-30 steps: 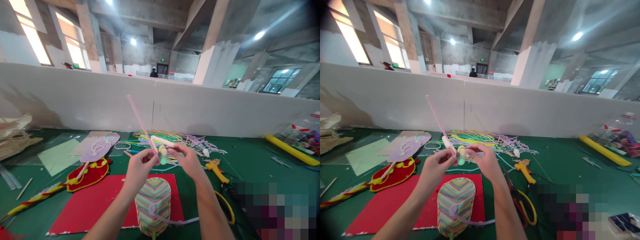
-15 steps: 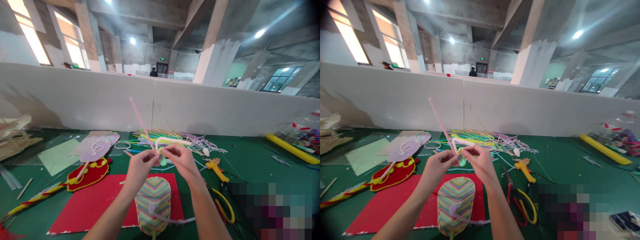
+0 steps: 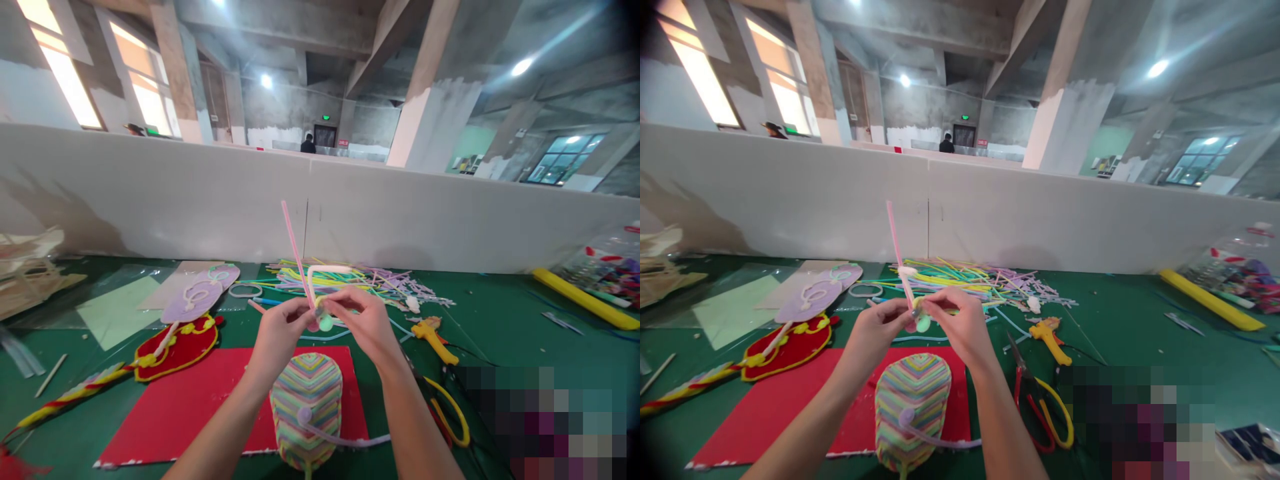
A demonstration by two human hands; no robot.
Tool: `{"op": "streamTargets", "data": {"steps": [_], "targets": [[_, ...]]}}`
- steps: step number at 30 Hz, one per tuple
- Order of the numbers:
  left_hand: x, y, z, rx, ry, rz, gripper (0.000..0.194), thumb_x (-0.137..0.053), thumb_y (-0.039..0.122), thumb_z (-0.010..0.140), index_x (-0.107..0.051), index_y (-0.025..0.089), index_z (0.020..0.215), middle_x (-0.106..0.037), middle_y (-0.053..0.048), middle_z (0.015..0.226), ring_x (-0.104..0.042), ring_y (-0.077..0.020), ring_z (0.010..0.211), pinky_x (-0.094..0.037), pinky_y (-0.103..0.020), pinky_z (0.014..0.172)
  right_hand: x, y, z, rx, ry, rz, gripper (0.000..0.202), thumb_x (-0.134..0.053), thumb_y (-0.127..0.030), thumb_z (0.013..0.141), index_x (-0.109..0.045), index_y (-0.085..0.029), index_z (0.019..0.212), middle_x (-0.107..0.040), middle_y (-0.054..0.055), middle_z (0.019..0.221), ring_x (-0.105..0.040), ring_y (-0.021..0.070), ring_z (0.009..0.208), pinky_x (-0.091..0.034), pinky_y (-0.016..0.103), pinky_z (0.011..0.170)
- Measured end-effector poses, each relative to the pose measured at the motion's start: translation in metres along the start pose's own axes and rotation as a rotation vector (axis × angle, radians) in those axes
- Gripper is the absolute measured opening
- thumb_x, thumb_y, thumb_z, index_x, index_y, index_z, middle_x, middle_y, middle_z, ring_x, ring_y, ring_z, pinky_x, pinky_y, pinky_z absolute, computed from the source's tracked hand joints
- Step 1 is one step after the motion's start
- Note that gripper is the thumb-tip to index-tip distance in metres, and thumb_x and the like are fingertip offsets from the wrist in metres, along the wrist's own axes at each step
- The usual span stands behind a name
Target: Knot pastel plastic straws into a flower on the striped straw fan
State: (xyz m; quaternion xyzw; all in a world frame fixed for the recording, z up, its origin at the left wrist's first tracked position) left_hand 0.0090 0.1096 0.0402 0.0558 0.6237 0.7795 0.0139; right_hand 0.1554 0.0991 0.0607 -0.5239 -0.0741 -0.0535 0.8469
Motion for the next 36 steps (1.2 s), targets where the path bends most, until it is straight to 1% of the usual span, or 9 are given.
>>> {"op": "streamTargets", "data": {"steps": [6,9,12,14,20,24,28,32,36], "targets": [[0.002,0.001,-0.003,-0.034,-0.028,0.201,0.016,-0.053,0.027,0.074,-0.065,0.017,0.074,-0.061,0.0,0.058,-0.056,-0.0137,0.058,-0.042,-0.022,0.056,-0.002,0.005,0.002,0.07,0.043,-0.082,0.008,-0.064,-0.025,0.075,-0.071,-0.021,0.076,-0.068,0.003,0.076,-0.063,0.0163,0.072,-0.051,0.028,0.067],[0.002,0.001,-0.003,-0.031,-0.039,0.218,0.016,-0.052,0.028,0.075,-0.062,0.017,0.069,-0.061,0.0,0.058,-0.056,-0.0137,0.058,-0.042,-0.022,0.057,-0.003,0.006,0.003,0.052,0.03,-0.087,0.011,-0.064,-0.028,0.075,-0.071,-0.022,0.08,-0.068,0.003,0.079,-0.063,0.0172,0.076,-0.05,0.029,0.069],[0.002,-0.001,0.0,-0.034,-0.049,0.187,0.018,-0.052,0.03,0.076,-0.061,0.017,0.068,-0.06,0.001,0.057,-0.055,-0.0131,0.057,-0.042,-0.021,0.056,-0.003,0.007,0.003,-0.01,-0.022,-0.047,0.018,-0.063,-0.032,0.076,-0.071,-0.021,0.087,-0.066,0.006,0.088,-0.062,0.0182,0.081,-0.051,0.03,0.072],[0.002,-0.003,0.001,-0.037,-0.054,0.157,0.018,-0.053,0.031,0.077,-0.061,0.017,0.069,-0.06,0.001,0.057,-0.055,-0.0132,0.057,-0.042,-0.021,0.056,-0.003,0.008,0.003,-0.033,-0.031,-0.031,0.02,-0.063,-0.033,0.075,-0.071,-0.02,0.089,-0.066,0.006,0.09,-0.062,0.0185,0.083,-0.051,0.031,0.075],[0.001,-0.006,0.003,-0.022,-0.035,0.059,0.016,-0.057,0.03,0.075,-0.064,0.016,0.077,-0.061,0.0,0.06,-0.057,-0.0129,0.058,-0.043,-0.021,0.056,-0.003,0.013,0.004,-0.071,-0.024,0.018,0.021,-0.064,-0.034,0.074,-0.071,-0.02,0.087,-0.067,0.006,0.088,-0.062,0.0199,0.085,-0.05,0.033,0.075],[-0.001,-0.006,0.002,-0.02,0.0,-0.012,0.018,-0.06,0.032,0.073,-0.065,0.016,0.079,-0.062,0.0,0.063,-0.057,-0.0124,0.058,-0.044,-0.021,0.056,-0.003,0.016,0.005,-0.122,-0.023,0.054,0.023,-0.063,-0.034,0.074,-0.069,-0.02,0.091,-0.068,0.006,0.089,-0.062,0.0192,0.082,-0.05,0.032,0.072],[-0.004,-0.009,0.001,0.015,0.03,-0.089,0.022,-0.063,0.035,0.071,-0.065,0.015,0.081,-0.063,0.0,0.066,-0.057,-0.0126,0.06,-0.045,-0.022,0.058,-0.002,0.019,0.006,-0.127,0.021,0.048,0.021,-0.065,-0.034,0.071,-0.068,-0.019,0.086,-0.068,0.005,0.082,-0.062,0.0174,0.076,-0.05,0.028,0.066],[-0.008,-0.014,0.0,0.057,0.097,-0.177,0.023,-0.065,0.035,0.069,-0.066,0.014,0.08,-0.062,0.0,0.063,-0.057,-0.013,0.06,-0.046,-0.022,0.058,-0.003,0.019,0.006,-0.115,0.039,0.055,0.019,-0.064,-0.033,0.072,-0.067,-0.017,0.082,-0.068,0.005,0.082,-0.062,0.0173,0.075,-0.05,0.029,0.066],[-0.01,-0.017,-0.001,0.056,0.137,-0.185,0.023,-0.066,0.036,0.069,-0.066,0.014,0.079,-0.062,0.0,0.061,-0.057,-0.0132,0.06,-0.046,-0.022,0.058,-0.003,0.019,0.004,-0.168,0.062,0.097,0.018,-0.064,-0.033,0.071,-0.067,-0.017,0.078,-0.067,0.005,0.078,-0.063,0.0171,0.072,-0.052,0.029,0.065]]}}
Point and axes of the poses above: each hand's wrist, its own z-axis towards the middle knuckle, its own x-axis out of the back of the hand, y = z × x, the point moved 3 cm from there along z, towards the middle knuckle
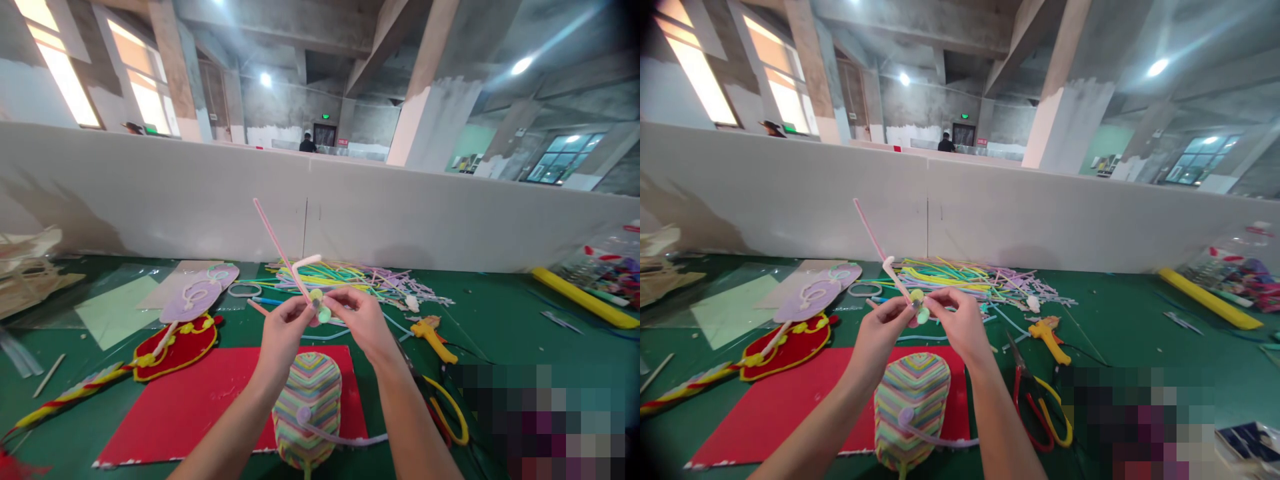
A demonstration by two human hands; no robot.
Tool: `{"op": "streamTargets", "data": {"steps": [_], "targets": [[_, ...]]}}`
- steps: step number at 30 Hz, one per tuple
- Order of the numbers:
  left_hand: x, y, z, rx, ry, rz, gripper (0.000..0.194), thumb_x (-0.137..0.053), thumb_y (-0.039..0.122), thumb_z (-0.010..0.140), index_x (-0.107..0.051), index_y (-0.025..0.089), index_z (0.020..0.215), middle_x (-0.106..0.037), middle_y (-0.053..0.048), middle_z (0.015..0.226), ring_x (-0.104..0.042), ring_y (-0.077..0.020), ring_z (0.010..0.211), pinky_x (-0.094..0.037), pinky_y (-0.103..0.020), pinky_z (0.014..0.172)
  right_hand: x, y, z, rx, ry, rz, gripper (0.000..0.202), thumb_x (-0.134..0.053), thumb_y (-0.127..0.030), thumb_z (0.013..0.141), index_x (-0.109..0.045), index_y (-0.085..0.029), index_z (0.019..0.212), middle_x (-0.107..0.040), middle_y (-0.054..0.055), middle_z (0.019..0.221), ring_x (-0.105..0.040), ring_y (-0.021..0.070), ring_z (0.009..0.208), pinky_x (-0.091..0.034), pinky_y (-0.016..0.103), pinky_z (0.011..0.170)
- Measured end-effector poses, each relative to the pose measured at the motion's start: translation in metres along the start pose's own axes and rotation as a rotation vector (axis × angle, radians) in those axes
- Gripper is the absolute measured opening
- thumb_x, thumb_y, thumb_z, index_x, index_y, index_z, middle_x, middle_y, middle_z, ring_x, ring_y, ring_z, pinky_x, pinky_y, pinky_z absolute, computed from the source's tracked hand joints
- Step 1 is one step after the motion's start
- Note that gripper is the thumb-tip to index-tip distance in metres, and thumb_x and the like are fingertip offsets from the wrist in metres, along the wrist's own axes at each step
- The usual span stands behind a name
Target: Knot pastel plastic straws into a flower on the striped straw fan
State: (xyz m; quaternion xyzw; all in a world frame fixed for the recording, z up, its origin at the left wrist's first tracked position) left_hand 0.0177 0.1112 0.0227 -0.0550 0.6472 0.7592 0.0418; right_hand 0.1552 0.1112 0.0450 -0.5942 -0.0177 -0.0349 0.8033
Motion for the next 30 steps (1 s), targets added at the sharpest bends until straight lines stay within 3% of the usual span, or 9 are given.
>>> {"op": "streamTargets", "data": {"steps": [9,18,27,30], "targets": [[-0.001,-0.003,-0.001,-0.04,0.035,0.011,0.02,-0.064,0.034,0.072,-0.064,0.014,0.076,-0.06,0.001,0.06,-0.055,-0.0115,0.059,-0.042,-0.02,0.058,-0.001,0.002,0.001,-0.047,0.031,0.016,0.014,-0.065,-0.029,0.07,-0.065,-0.016,0.072,-0.066,0.003,0.072,-0.061,0.0163,0.07,-0.049,0.029,0.067],[-0.002,0.0,-0.005,-0.086,0.078,0.099,0.018,-0.061,0.033,0.073,-0.062,0.015,0.074,-0.059,0.002,0.06,-0.055,-0.0122,0.059,-0.042,-0.021,0.057,-0.01,0.012,0.002,-0.095,0.139,0.075,0.017,-0.067,-0.031,0.067,-0.063,-0.015,0.069,-0.065,0.003,0.067,-0.059,0.0159,0.066,-0.048,0.03,0.066],[0.002,0.006,0.004,-0.033,-0.108,0.149,0.02,-0.063,0.035,0.069,-0.064,0.015,0.071,-0.06,0.0,0.058,-0.055,-0.0129,0.055,-0.044,-0.022,0.054,0.009,0.005,0.001,-0.117,-0.141,-0.058,0.023,-0.068,-0.039,0.067,-0.065,-0.017,0.071,-0.065,0.001,0.069,-0.06,0.0158,0.069,-0.046,0.029,0.068],[0.001,0.007,0.002,-0.041,-0.096,0.158,0.02,-0.062,0.035,0.069,-0.064,0.015,0.07,-0.06,0.0,0.057,-0.055,-0.0128,0.055,-0.044,-0.022,0.053,0.006,0.007,0.001,-0.089,-0.118,-0.094,0.024,-0.067,-0.04,0.068,-0.063,-0.016,0.068,-0.064,0.001,0.067,-0.059,0.0155,0.068,-0.046,0.028,0.067]]}}
Point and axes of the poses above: each hand's wrist, its own z-axis towards the middle knuckle, its own x-axis out of the back of the hand, y = z × x, the point moved 3 cm from there along z, towards the middle knuckle
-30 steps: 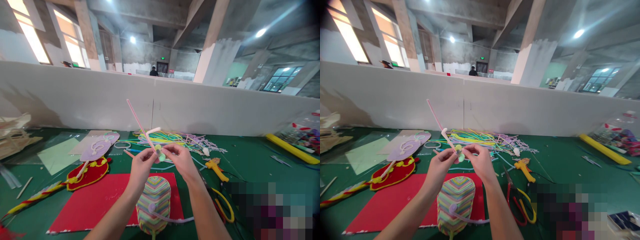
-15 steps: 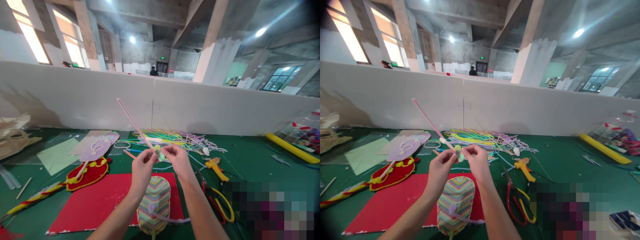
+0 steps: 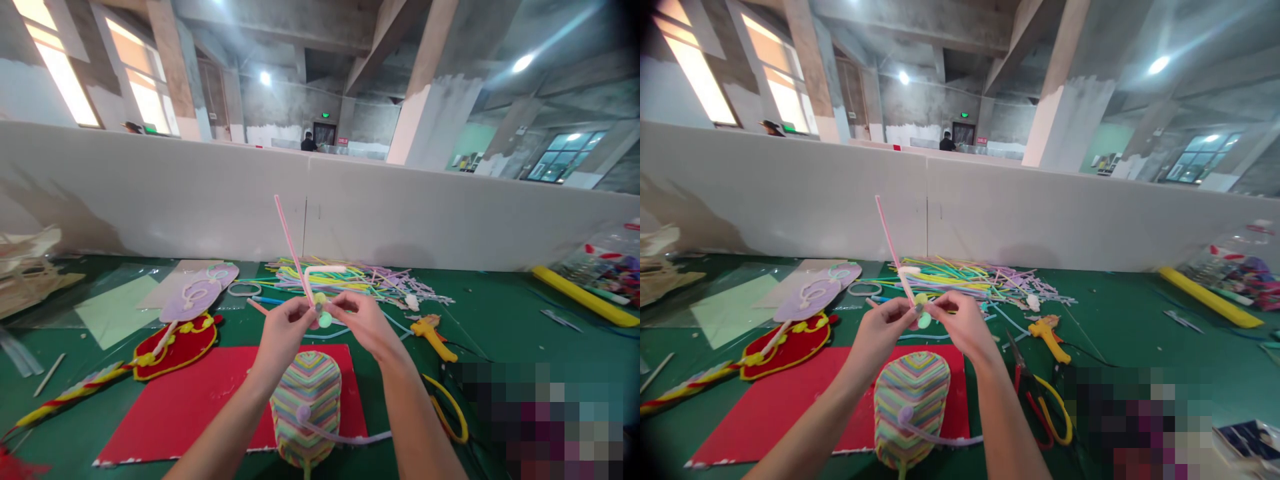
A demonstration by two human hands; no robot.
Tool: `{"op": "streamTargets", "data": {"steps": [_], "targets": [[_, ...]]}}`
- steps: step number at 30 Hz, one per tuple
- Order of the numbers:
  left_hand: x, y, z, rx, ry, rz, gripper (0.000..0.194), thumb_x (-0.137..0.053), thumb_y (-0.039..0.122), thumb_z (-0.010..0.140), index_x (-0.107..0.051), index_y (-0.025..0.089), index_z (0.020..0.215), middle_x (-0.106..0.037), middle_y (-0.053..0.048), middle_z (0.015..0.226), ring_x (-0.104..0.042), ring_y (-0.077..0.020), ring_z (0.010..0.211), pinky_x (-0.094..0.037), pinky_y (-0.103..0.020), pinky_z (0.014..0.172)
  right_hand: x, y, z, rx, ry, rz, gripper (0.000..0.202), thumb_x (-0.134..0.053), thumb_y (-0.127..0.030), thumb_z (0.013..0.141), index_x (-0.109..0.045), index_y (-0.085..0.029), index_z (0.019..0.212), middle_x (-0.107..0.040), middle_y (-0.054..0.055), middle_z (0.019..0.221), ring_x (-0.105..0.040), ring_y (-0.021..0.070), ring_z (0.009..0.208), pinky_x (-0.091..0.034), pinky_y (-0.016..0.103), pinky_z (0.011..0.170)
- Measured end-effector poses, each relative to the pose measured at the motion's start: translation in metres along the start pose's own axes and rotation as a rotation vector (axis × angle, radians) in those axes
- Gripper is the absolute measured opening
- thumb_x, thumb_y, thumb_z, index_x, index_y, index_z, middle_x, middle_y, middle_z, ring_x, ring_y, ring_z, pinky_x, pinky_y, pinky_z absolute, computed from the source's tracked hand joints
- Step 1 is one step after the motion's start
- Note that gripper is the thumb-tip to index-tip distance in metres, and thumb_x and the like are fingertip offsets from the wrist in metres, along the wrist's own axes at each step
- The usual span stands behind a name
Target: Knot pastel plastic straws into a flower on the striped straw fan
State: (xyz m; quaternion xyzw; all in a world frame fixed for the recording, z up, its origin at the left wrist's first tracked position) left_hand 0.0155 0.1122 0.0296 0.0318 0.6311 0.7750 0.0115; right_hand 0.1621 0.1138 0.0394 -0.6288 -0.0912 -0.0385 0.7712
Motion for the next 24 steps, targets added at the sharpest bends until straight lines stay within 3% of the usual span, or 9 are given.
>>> {"op": "streamTargets", "data": {"steps": [5,10,13,18,24], "targets": [[0.0,0.001,-0.002,-0.055,0.082,0.044,0.018,-0.06,0.033,0.073,-0.063,0.016,0.073,-0.058,0.002,0.056,-0.054,-0.0118,0.056,-0.042,-0.02,0.054,-0.014,0.003,0.003,-0.038,0.135,0.114,0.026,-0.068,-0.04,0.066,-0.06,-0.015,0.064,-0.06,0.0,0.06,-0.056,0.0132,0.059,-0.045,0.026,0.059],[0.003,0.004,-0.002,-0.064,0.108,0.066,0.018,-0.059,0.033,0.073,-0.062,0.016,0.072,-0.057,0.003,0.055,-0.054,-0.0117,0.056,-0.042,-0.02,0.055,-0.007,-0.002,0.002,-0.004,0.044,0.149,0.023,-0.068,-0.037,0.066,-0.066,-0.017,0.075,-0.067,0.002,0.074,-0.061,0.0162,0.072,-0.049,0.029,0.07],[0.004,0.002,-0.001,-0.046,0.117,0.028,0.02,-0.06,0.036,0.073,-0.062,0.016,0.073,-0.058,0.002,0.056,-0.055,-0.0124,0.057,-0.043,-0.021,0.055,-0.001,-0.003,0.001,0.035,0.004,0.071,0.019,-0.069,-0.033,0.066,-0.067,-0.018,0.077,-0.068,0.003,0.077,-0.062,0.0173,0.075,-0.049,0.031,0.072],[0.006,-0.006,0.001,-0.002,0.163,-0.063,0.026,-0.065,0.039,0.069,-0.065,0.015,0.077,-0.06,0.001,0.06,-0.055,-0.0123,0.059,-0.043,-0.02,0.057,-0.003,-0.002,0.003,0.098,0.077,-0.134,0.014,-0.066,-0.032,0.069,-0.069,-0.019,0.074,-0.065,0.001,0.068,-0.053,0.0141,0.06,-0.042,0.027,0.058],[0.004,-0.013,0.003,0.108,0.136,-0.236,0.03,-0.069,0.04,0.065,-0.065,0.013,0.077,-0.061,0.0,0.066,-0.053,-0.0111,0.06,-0.043,-0.02,0.058,-0.005,-0.002,0.005,0.134,0.079,-0.164,0.013,-0.065,-0.032,0.071,-0.07,-0.02,0.073,-0.059,-0.002,0.062,-0.042,0.0119,0.056,-0.035,0.025,0.055]]}}
Point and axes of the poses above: each hand's wrist, its own z-axis towards the middle knuckle, its own x-axis out of the back of the hand, y = z × x, the point moved 3 cm from there along z, towards the middle knuckle
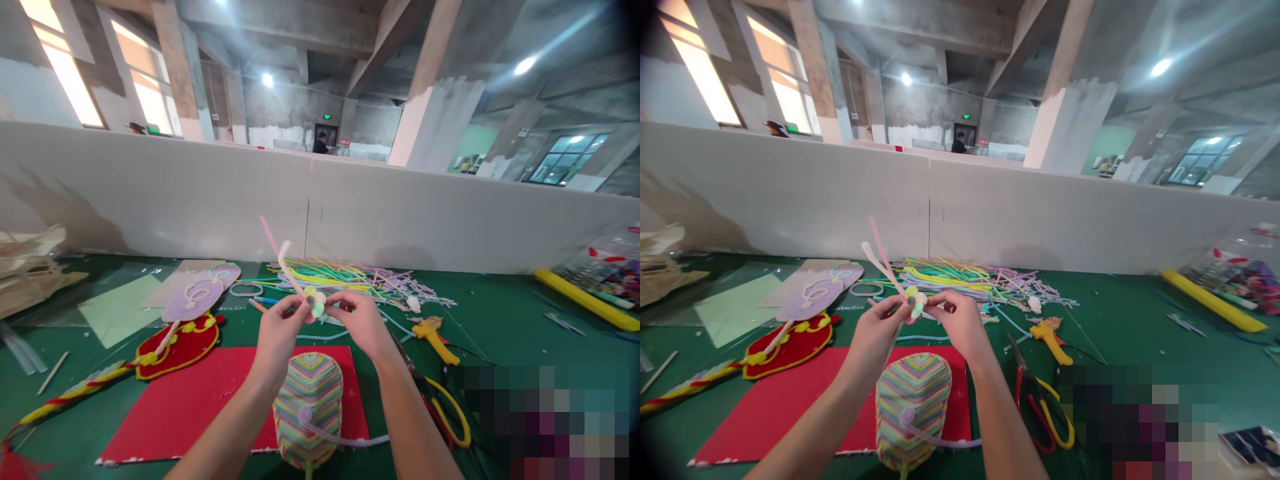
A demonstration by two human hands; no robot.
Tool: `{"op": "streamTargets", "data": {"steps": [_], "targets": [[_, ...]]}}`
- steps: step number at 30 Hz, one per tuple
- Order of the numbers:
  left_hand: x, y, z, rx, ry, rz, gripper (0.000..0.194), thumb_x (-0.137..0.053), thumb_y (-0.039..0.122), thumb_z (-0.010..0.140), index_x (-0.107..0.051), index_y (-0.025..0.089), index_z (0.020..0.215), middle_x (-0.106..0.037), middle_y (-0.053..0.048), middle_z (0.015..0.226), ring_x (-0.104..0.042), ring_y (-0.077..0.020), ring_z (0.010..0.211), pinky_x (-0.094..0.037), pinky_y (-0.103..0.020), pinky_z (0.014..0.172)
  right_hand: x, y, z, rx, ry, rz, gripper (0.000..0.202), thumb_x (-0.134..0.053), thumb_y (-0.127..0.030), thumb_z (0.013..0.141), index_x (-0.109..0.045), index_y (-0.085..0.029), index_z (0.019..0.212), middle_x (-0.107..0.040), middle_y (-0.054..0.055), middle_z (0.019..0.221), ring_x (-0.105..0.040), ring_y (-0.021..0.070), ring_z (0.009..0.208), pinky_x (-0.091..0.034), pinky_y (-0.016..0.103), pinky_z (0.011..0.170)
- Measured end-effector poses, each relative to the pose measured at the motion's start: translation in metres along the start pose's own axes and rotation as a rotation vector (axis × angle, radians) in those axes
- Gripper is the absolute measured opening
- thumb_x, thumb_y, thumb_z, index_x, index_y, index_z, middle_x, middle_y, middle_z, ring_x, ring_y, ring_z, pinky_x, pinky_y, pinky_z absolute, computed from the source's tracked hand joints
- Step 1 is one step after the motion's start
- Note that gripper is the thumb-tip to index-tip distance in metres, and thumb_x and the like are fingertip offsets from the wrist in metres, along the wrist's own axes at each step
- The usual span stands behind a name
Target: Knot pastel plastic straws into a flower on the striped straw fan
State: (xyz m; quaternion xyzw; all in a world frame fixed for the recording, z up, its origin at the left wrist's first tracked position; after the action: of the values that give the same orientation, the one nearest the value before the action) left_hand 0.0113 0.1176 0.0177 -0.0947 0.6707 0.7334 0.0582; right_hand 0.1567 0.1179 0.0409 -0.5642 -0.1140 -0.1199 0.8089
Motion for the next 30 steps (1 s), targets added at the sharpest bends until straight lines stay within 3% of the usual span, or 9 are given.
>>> {"op": "streamTargets", "data": {"steps": [10,19,26,30], "targets": [[-0.007,0.002,-0.002,0.078,-0.06,-0.118,0.025,-0.074,0.035,0.059,-0.064,0.013,0.069,-0.057,0.002,0.06,-0.049,-0.0087,0.056,-0.04,-0.019,0.056,0.007,0.002,0.003,0.07,-0.061,-0.095,0.017,-0.059,-0.033,0.077,-0.07,-0.021,0.079,-0.061,0.0,0.068,-0.046,0.0134,0.06,-0.037,0.026,0.059],[-0.003,0.001,0.003,0.049,-0.168,0.103,0.025,-0.071,0.036,0.062,-0.067,0.015,0.074,-0.063,0.0,0.067,-0.056,-0.0113,0.06,-0.045,-0.022,0.06,0.018,-0.001,-0.001,0.199,-0.134,-0.154,0.008,-0.063,-0.026,0.075,-0.068,-0.019,0.074,-0.064,0.002,0.073,-0.055,0.0155,0.07,-0.04,0.027,0.064],[-0.003,0.006,0.002,-0.019,-0.245,0.24,0.019,-0.066,0.032,0.066,-0.066,0.015,0.075,-0.062,0.0,0.061,-0.057,-0.0124,0.057,-0.046,-0.023,0.058,0.025,-0.001,-0.002,0.069,-0.233,-0.028,0.022,-0.052,-0.034,0.084,-0.067,-0.022,0.094,-0.067,0.005,0.097,-0.059,0.0183,0.091,-0.045,0.03,0.079],[-0.005,0.007,-0.001,-0.034,-0.28,0.266,0.015,-0.064,0.029,0.067,-0.065,0.015,0.074,-0.061,0.0,0.06,-0.057,-0.0124,0.057,-0.047,-0.024,0.058,0.017,0.001,-0.004,0.016,-0.271,0.032,0.021,-0.055,-0.037,0.081,-0.065,-0.02,0.09,-0.066,0.003,0.086,-0.06,0.0171,0.081,-0.046,0.029,0.074]]}}
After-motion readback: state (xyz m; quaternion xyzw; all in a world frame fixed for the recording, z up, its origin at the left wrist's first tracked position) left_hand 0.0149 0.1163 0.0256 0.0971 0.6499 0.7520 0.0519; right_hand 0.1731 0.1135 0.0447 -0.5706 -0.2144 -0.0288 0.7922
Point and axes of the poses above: each hand's wrist, its own z-axis towards the middle knuckle, its own x-axis out of the back of the hand, y = z × x, the point moved 3 cm from there along z, towards the middle knuckle
